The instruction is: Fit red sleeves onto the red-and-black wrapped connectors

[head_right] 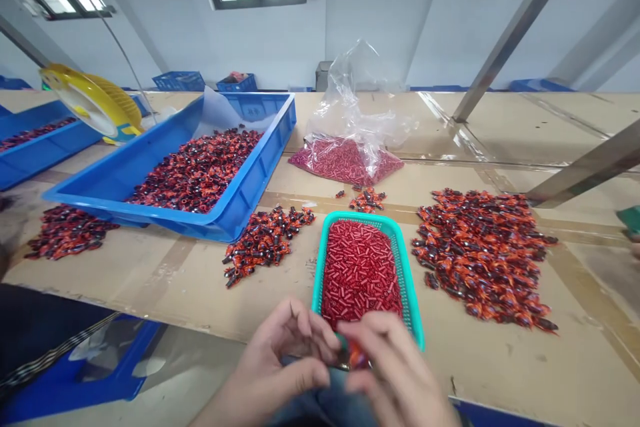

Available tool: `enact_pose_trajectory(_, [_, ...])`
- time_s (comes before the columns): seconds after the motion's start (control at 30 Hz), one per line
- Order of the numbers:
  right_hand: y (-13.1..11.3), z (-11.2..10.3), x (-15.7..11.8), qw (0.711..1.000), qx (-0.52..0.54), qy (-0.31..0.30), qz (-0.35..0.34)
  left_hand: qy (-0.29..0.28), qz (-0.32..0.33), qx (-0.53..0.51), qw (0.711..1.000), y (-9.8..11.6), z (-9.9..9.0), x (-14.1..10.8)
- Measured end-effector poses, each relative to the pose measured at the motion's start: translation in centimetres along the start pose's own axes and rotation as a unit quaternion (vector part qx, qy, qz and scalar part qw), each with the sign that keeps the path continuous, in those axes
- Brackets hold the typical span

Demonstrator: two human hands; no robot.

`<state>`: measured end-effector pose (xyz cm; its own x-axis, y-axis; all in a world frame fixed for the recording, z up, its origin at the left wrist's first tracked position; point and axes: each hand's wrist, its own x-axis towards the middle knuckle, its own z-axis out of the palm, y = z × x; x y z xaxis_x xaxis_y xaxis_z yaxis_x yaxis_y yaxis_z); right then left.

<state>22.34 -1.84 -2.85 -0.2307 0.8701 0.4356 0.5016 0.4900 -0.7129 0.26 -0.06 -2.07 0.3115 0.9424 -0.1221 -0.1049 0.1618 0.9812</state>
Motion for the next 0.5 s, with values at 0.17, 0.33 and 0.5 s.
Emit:
enact_pose_trajectory(0.17, [8.5,-6.5,3.1,0.939,-0.321,0.119,0.014,0.203,0.126,0.434,0.869,-0.1,-6.0,3.0])
enact_pose_trajectory(0.33, [13.5,-8.8,4.2,0.903,-0.414,0.118,0.007,0.228,0.138,0.52,0.812,-1.8,-9.2,5.0])
enact_pose_trajectory(0.5, [10.2,-3.6,4.2,0.932,-0.355,0.015,-0.079,0.208,0.176,0.526,0.806,-2.5,-9.3,4.8])
